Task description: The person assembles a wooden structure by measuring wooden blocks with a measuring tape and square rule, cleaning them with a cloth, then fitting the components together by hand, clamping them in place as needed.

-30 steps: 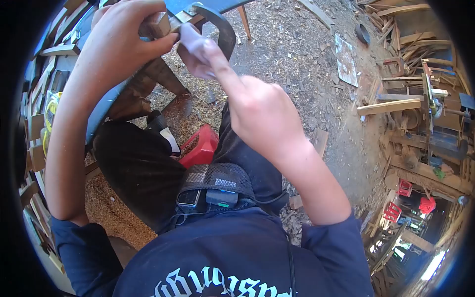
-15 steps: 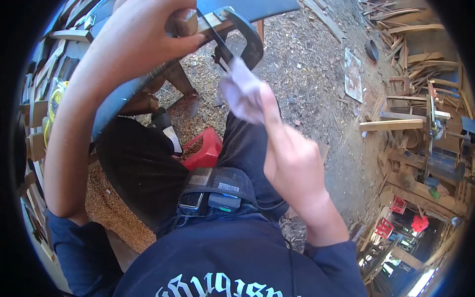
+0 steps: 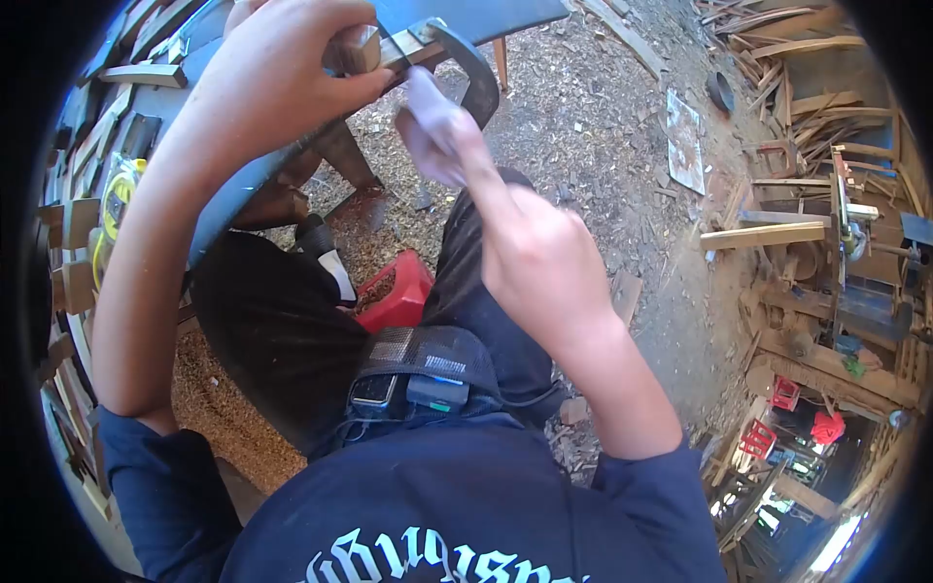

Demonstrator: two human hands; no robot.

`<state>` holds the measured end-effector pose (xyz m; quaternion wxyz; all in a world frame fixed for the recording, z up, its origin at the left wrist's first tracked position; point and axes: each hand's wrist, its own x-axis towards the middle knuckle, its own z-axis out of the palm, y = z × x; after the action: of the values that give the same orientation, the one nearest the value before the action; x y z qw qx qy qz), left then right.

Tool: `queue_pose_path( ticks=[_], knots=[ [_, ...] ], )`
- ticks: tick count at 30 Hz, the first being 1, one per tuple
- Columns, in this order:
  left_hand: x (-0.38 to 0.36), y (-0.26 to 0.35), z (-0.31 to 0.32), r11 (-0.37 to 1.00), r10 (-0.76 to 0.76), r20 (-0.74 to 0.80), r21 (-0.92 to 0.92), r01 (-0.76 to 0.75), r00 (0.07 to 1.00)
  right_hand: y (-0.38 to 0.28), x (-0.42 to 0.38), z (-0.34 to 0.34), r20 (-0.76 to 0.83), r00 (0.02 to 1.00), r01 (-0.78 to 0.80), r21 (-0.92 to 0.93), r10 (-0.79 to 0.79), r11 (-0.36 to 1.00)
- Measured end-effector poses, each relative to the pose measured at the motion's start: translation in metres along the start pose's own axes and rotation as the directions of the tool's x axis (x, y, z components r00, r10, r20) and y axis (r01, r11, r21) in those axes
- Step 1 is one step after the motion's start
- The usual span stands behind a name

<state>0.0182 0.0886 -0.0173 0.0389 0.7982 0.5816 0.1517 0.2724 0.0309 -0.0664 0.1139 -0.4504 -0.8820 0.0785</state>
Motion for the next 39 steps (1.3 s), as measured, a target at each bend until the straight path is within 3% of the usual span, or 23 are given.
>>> queue_pose_path(
  ticks=[2,5,9,14,18,23,25,28,31,33,35,39],
  knots=[
    [0.001,-0.006,-0.001,1.000,0.025,-0.016,-0.009,-0.025,1.000,0.001,-0.025,0.001,-0.066,0.998,-0.001,0.106,0.008,0.994],
    [-0.001,-0.009,-0.002,0.998,0.040,-0.019,-0.040,-0.041,0.999,0.004,-0.017,0.007,-0.104,0.995,0.013,0.059,-0.006,0.998],
    [-0.002,-0.002,0.001,1.000,0.022,-0.023,-0.001,-0.022,0.999,-0.005,0.006,0.000,0.025,1.000,0.019,-0.082,-0.017,0.996],
    [-0.002,-0.009,-0.003,0.998,0.023,-0.022,-0.052,-0.024,0.999,0.005,-0.014,0.009,-0.170,0.983,0.074,0.019,-0.070,0.997],
    [-0.005,-0.006,0.001,0.999,0.002,-0.014,-0.045,-0.003,1.000,0.003,0.023,0.017,-0.158,0.981,0.110,-0.027,-0.112,0.994],
    [-0.006,-0.011,0.000,0.998,0.035,-0.025,-0.059,-0.037,0.999,-0.007,-0.035,0.009,-0.129,0.992,0.014,0.093,-0.002,0.996],
    [-0.006,-0.015,-0.002,0.997,0.018,0.007,-0.074,-0.018,1.000,-0.015,-0.023,0.008,-0.094,0.995,-0.015,0.012,0.016,1.000],
    [-0.005,-0.014,0.003,0.997,0.032,-0.048,-0.067,-0.035,0.998,-0.015,0.016,0.027,-0.144,0.987,0.063,-0.039,-0.068,0.997],
    [-0.005,-0.013,0.001,0.997,0.042,-0.039,-0.064,-0.045,0.998,0.007,-0.013,0.020,-0.213,0.968,0.132,-0.024,-0.135,0.991],
    [-0.007,-0.015,0.003,0.996,0.073,-0.071,-0.052,-0.077,0.995,0.000,-0.035,0.005,-0.113,0.993,0.035,-0.022,-0.038,0.999],
    [-0.009,-0.017,0.001,0.996,0.082,-0.087,-0.034,-0.085,0.993,-0.004,-0.031,0.002,-0.189,0.976,0.105,-0.023,-0.108,0.994],
    [-0.005,-0.013,0.011,0.999,0.030,-0.103,-0.031,-0.034,0.994,0.004,0.025,0.024,-0.160,0.973,0.155,-0.088,-0.168,0.984]
  ],
)
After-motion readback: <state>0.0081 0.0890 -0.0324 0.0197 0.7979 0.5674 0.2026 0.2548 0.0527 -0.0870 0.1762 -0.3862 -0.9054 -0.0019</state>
